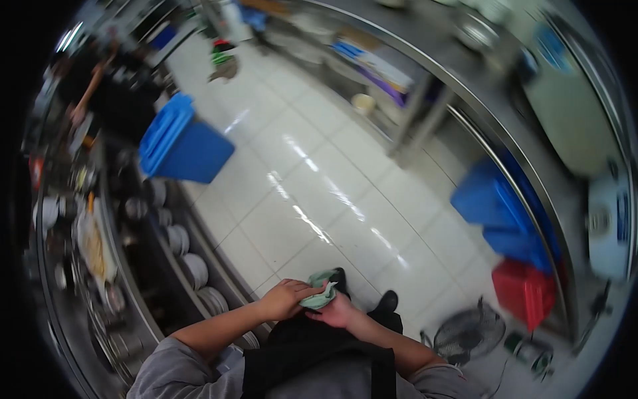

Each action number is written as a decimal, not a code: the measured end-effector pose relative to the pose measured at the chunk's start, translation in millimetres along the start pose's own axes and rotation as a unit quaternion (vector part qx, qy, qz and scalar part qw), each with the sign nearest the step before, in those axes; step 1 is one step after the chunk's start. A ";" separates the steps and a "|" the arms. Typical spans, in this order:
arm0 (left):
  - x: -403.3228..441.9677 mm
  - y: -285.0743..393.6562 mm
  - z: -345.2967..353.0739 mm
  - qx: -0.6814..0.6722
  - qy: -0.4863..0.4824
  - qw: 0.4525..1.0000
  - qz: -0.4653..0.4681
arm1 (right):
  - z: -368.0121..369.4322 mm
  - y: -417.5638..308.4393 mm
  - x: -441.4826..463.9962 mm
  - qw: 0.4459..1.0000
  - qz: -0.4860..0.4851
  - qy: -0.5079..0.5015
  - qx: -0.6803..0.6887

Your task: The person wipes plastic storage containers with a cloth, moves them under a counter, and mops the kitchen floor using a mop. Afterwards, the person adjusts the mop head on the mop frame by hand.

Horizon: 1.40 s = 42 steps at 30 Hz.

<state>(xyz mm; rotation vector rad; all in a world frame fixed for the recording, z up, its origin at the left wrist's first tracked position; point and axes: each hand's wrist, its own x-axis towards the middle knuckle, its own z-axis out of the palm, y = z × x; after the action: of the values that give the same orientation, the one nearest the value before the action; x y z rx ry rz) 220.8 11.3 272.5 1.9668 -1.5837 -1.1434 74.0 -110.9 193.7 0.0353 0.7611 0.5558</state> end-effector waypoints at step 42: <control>-386.9 -316.2 -254.2 0.265 0.173 0.674 -0.668 | 584.5 -564.0 768.4 0.623 -0.383 0.202 -0.651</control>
<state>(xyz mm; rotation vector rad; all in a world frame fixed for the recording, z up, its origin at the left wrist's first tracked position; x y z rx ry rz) 601.9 416.9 339.8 3.5842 0.0426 -0.4713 1174.8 -120.6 -2.0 -1.7753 0.5587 0.1585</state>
